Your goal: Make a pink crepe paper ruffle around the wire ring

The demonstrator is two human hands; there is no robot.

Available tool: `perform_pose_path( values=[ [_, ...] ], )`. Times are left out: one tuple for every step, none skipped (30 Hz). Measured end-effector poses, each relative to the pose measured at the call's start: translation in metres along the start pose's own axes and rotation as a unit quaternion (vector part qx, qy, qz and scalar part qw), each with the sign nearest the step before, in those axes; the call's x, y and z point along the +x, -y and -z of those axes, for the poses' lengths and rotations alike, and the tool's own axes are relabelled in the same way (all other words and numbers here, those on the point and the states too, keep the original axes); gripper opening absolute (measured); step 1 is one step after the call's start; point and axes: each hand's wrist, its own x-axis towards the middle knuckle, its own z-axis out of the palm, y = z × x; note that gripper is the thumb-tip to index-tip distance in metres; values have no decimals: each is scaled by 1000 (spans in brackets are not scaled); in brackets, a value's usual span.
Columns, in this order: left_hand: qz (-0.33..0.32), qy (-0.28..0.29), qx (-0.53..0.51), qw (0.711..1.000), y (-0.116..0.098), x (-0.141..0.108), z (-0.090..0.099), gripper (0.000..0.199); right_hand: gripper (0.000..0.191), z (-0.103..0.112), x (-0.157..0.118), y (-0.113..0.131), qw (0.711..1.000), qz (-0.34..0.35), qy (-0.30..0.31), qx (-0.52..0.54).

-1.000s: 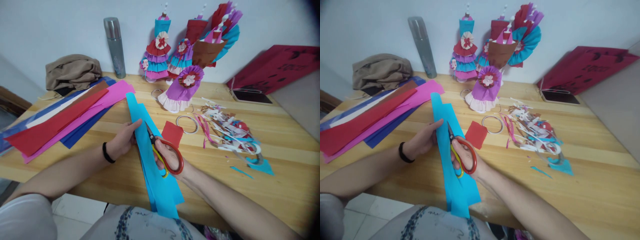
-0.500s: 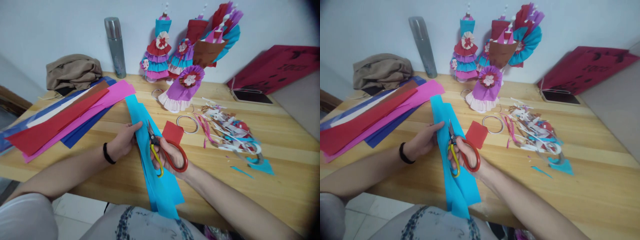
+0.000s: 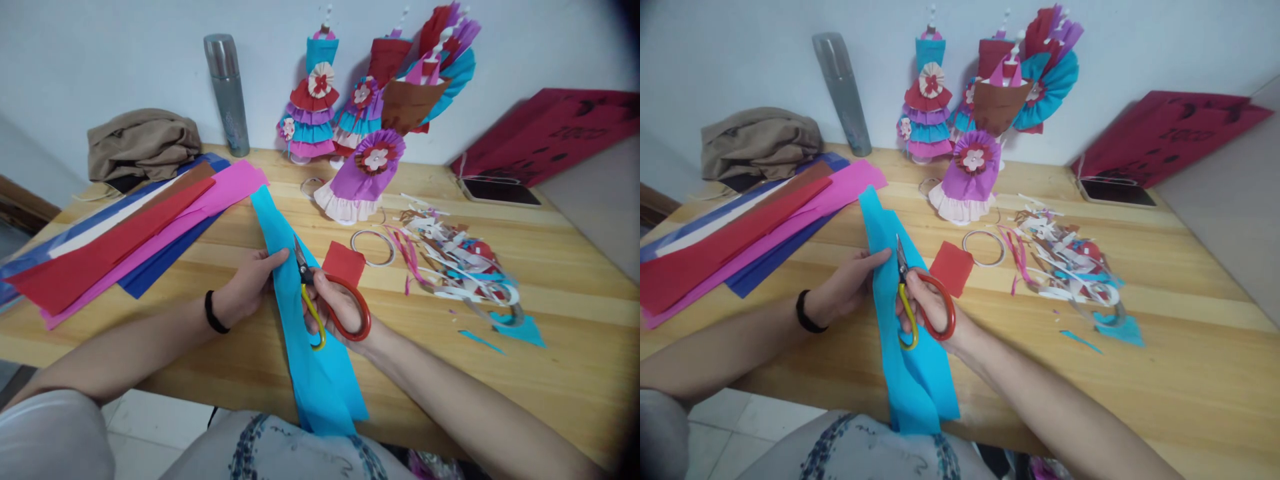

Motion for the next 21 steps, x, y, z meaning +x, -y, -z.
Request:
perform_pose_path(
  values=[
    [0, -2, -1, 1000, 0, 0, 0, 35, 61, 0, 0, 1, 1000, 3, -1, -5],
    [-1, -3, -3, 1000, 0, 0, -1, 35, 61, 0, 0, 2, 1000, 3, 0, -10],
    [-1, -1, -4, 1000, 0, 1, -1, 35, 60, 0, 0, 3, 1000, 3, 1, -15],
    [-2, 2, -5, 1000, 0, 1, -1, 36, 60, 0, 0, 4, 1000, 5, 1, -21],
    [-2, 4, -6, 1000, 0, 1, -1, 36, 59, 0, 0, 5, 1000, 9, 1, -29],
    [-4, 2, -8, 1000, 0, 1, -1, 37, 58, 1, 0, 6, 999, 15, 0, -37],
    [-7, -3, -11, 1000, 1, 1, -1, 37, 57, 1, 0, 7, 999, 23, -2, -46],
    [-9, -6, -14, 1000, 1, 1, -1, 37, 56, 2, 0, 7, 998, 30, -4, -57],
    [-9, -8, -16, 1000, 1, 1, -1, 37, 56, 3, 0, 7, 997, 36, -5, -68],
    [-9, -9, -17, 1000, 1, 1, -1, 37, 56, 4, 0, 6, 996, 40, -5, -77],
    [-9, -8, -17, 1000, 1, 1, -1, 37, 55, 4, 0, 6, 995, 42, -5, -86],
    [-8, -7, -15, 1000, 1, 0, -1, 38, 55, 5, 0, 5, 995, 43, -5, -94],
    [-7, -6, -13, 1000, 1, 0, 0, 39, 54, 5, 0, 5, 994, 43, -5, -104],
    [-6, -6, -11, 1000, 1, 0, 0, 40, 53, 6, 0, 4, 993, 45, -6, -113],
    [-4, -7, -10, 1000, 1, 0, 0, 41, 53, 6, 0, 4, 992, 48, -9, -120],
    [-3, -9, -9, 1000, 1, 0, 0, 42, 52, 6, 0, 4, 990, 51, -13, -128],
    [-2, -11, -9, 1000, 1, 0, 0, 42, 52, 5, 0, 4, 989, 55, -16, -134],
    [-1, -11, -9, 1000, 1, -1, 0, 43, 52, 5, -1, 4, 989, 57, -19, -137],
    [1, -9, -8, 1000, 0, -1, 0, 43, 52, 5, -1, 5, 988, 57, -20, -139],
    [1, -6, -6, 1000, 0, -1, 0, 43, 52, 5, -1, 5, 988, 56, -21, -139],
    [1, -2, -7, 1000, -1, -2, 0, 44, 52, 5, -2, 5, 988, 55, -22, -139]
  ],
)
